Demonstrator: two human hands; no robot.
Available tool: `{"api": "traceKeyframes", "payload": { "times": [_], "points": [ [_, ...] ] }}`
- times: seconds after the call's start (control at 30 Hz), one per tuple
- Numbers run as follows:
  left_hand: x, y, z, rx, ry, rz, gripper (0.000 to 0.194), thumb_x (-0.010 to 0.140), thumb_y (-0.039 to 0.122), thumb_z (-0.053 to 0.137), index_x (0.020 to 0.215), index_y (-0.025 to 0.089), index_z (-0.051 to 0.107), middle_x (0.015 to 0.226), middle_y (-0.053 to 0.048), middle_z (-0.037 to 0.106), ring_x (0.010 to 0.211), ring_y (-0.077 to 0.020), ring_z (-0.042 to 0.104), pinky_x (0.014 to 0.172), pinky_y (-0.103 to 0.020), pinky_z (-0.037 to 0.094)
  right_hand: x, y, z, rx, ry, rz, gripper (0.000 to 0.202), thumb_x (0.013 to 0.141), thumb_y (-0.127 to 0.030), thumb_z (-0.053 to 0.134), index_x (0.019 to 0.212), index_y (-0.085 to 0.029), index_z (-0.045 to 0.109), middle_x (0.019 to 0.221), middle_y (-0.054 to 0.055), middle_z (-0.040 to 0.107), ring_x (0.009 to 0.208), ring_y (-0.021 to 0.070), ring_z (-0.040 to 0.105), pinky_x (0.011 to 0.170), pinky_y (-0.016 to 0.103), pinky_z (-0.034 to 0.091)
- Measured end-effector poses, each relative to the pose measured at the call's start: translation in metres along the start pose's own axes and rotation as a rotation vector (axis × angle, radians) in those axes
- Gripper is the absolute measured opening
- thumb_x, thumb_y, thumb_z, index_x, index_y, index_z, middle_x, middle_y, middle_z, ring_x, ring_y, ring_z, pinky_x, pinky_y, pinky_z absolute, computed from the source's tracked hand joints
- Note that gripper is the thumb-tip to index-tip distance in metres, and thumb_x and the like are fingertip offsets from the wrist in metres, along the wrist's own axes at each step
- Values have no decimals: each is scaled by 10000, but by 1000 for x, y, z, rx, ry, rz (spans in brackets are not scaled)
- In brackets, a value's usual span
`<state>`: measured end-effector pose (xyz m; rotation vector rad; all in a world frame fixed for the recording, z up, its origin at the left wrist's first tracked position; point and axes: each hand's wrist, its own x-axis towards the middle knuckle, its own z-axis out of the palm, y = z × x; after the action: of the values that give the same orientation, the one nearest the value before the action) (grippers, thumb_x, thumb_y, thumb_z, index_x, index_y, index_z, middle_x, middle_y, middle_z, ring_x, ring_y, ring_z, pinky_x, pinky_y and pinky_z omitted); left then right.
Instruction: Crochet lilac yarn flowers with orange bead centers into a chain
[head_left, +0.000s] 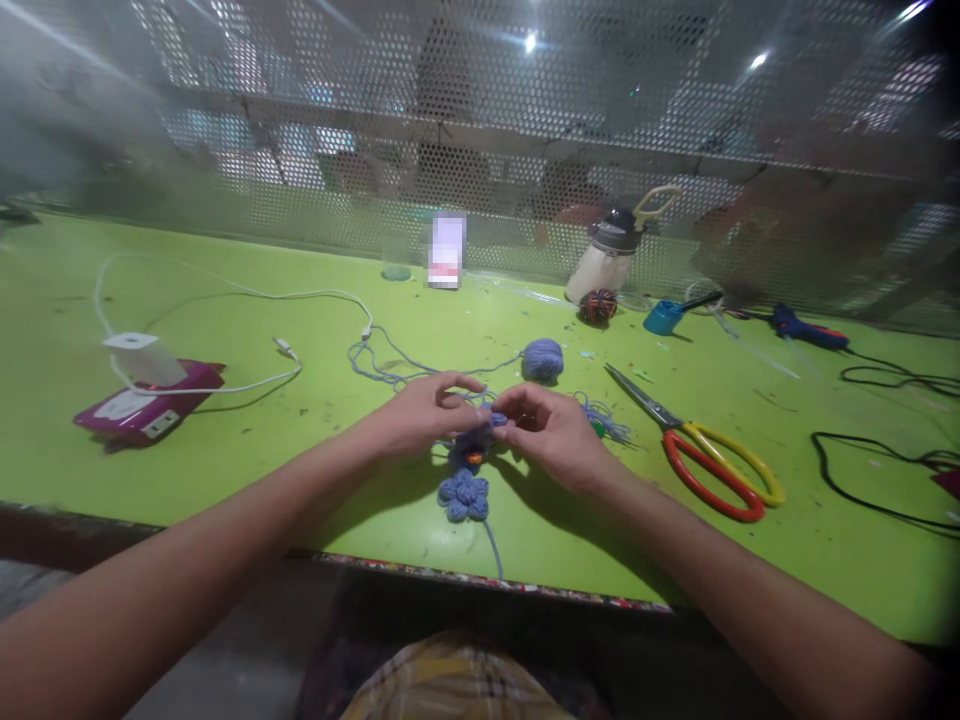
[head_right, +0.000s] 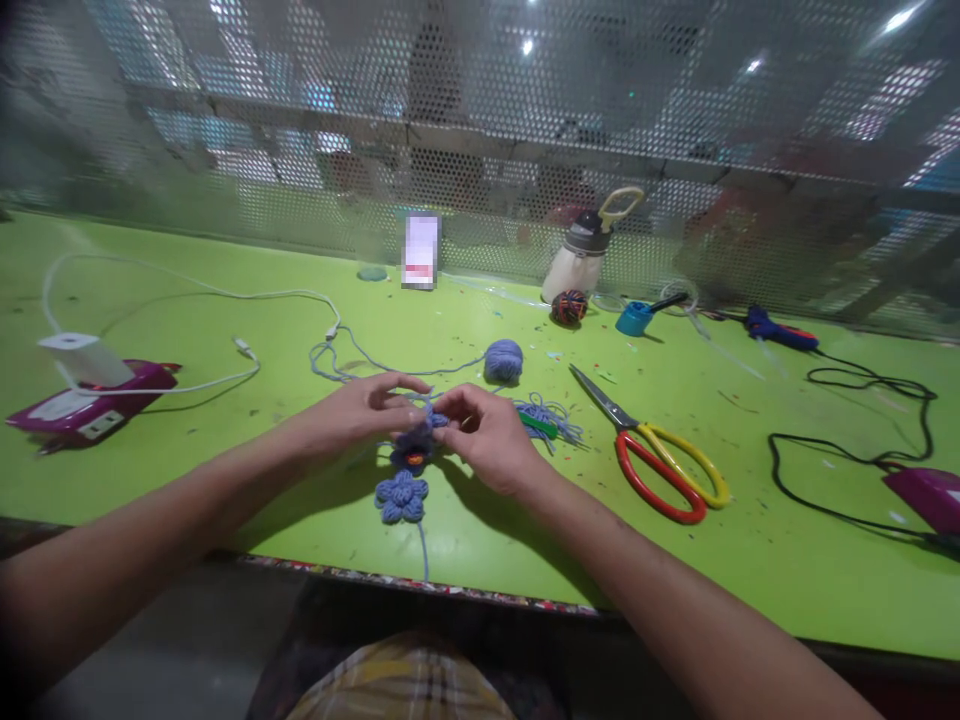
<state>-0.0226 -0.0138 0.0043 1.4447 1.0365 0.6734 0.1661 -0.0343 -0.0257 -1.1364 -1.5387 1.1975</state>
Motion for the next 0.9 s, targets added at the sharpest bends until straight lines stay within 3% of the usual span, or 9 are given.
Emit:
{"api": "traceKeyframes", "payload": {
  "times": [0.13,0.37,0.5,0.73,0.9],
  "points": [
    [9,-9,2,-52,-42,40,453,681,224,771,1085,147,582,765,-24,648,684,-167,599,695,-341,439,0,-3,4,69,30,12,328,655,-130,718,950,-225,611,802,-5,589,705,143,541,678,331,431],
    [10,-17,3,-328,59,0,487,659,170,802,1092,176,579,775,18,592,626,-116,582,612,-292,435,-2,-10,11,335,-18,168,648,644,-101,737,1227,-253,499,825,-28,594,797,146,579,776,337,432],
    [7,-18,7,-367,71,-51,500,648,145,795,1098,178,579,788,11,606,591,-113,580,582,-280,423,-3,-4,15,255,1,153,601,663,-129,727,1214,-236,515,735,-49,547,705,141,554,706,334,427],
    [8,-18,8,-334,109,25,262,707,188,755,948,148,660,678,-4,625,594,-115,532,599,-268,383,-3,4,18,237,-11,130,601,660,-134,710,1224,-239,529,774,-16,591,710,159,552,687,351,421],
    [9,-16,10,-407,168,20,220,691,140,746,890,131,653,630,6,608,575,-114,535,598,-269,397,-3,3,19,254,-24,123,589,653,-133,717,1204,-231,536,671,-62,518,631,129,490,647,324,394]
  ]
}}
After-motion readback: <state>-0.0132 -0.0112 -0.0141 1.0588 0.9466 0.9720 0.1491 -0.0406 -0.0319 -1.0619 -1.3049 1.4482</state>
